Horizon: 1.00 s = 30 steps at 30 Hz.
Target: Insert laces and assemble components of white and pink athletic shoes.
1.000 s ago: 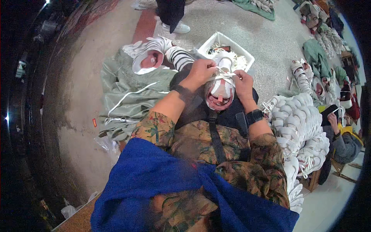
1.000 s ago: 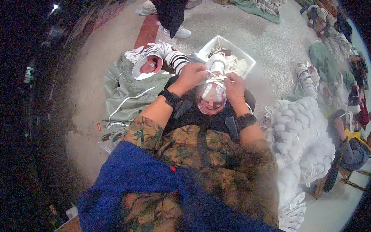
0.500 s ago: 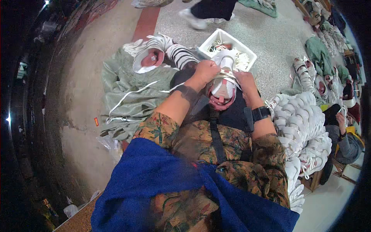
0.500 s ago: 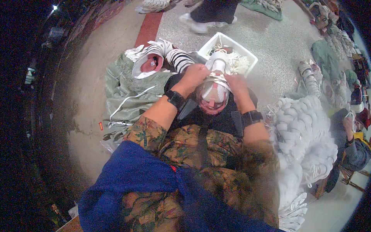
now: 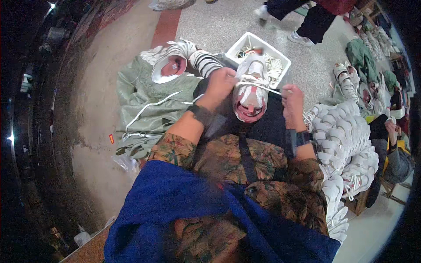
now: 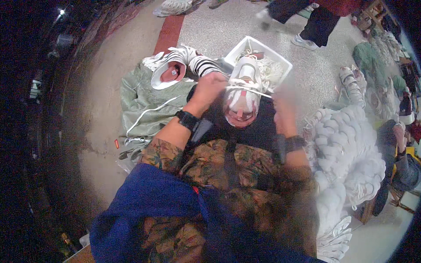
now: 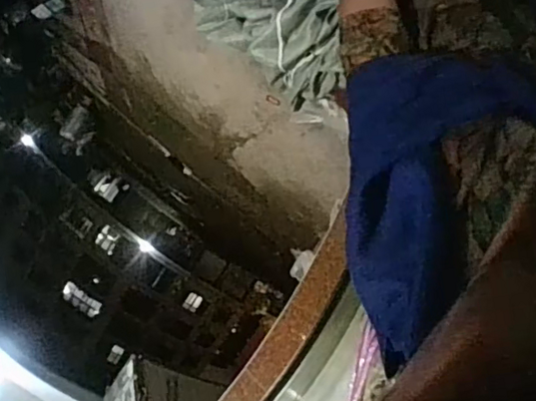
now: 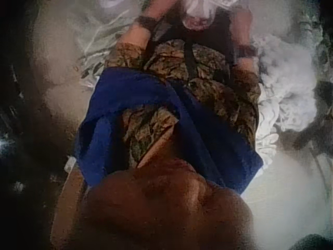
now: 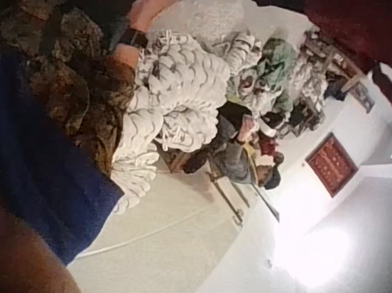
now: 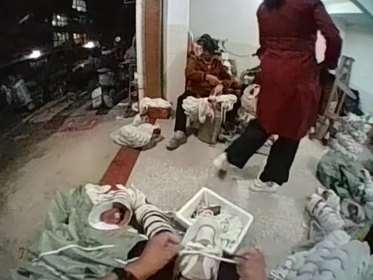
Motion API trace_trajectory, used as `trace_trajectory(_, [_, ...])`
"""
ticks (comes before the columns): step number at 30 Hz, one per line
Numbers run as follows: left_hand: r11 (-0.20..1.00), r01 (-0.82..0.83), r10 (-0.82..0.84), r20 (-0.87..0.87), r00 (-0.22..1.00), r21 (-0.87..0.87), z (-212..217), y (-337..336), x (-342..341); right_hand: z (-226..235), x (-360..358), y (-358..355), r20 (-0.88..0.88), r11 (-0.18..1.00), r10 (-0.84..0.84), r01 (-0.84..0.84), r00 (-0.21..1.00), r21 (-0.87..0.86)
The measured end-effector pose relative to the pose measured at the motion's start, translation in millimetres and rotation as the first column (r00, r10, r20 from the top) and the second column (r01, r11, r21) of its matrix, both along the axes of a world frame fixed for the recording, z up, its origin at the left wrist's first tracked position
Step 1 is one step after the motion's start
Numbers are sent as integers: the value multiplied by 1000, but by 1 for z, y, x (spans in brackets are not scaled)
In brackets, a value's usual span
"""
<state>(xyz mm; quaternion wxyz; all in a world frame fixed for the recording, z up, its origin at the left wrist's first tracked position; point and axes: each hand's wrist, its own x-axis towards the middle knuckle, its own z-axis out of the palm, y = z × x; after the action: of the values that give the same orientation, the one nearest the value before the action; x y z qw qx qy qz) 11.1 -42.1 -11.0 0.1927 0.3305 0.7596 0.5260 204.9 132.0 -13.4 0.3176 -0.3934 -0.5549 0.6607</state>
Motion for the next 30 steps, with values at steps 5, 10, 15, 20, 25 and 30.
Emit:
trace_trajectory(5, [979, -189, 142, 422, 895, 73, 8, -41, -29, -67, 96, 87, 430, 241, -426, -358, 796, 902])
trace_trajectory(10, [985, 106, -126, -143, 982, -138, -5, -50, -25, -36, 79, 50, 379, 822, 29, -238, 925, 518])
trace_trajectory(15, [988, 135, -153, -376, 914, -75, 22, -23, -1, 9, 34, 9, 521, 383, -35, -470, 853, 795])
trace_trajectory(20, [969, 244, -229, -535, 813, -45, 22, 3, 24, 21, -8, -22, 555, 265, 116, -565, 823, 782])
trace_trajectory(25, [948, 270, -313, -654, 689, -169, 29, -4, -5, 37, 2, -11, 777, 221, 69, -769, 626, 600])
trace_trajectory(30, [941, 338, -324, -318, 891, -13, 0, -55, -47, -1, 69, 41, 531, 326, 29, -510, 847, 796])
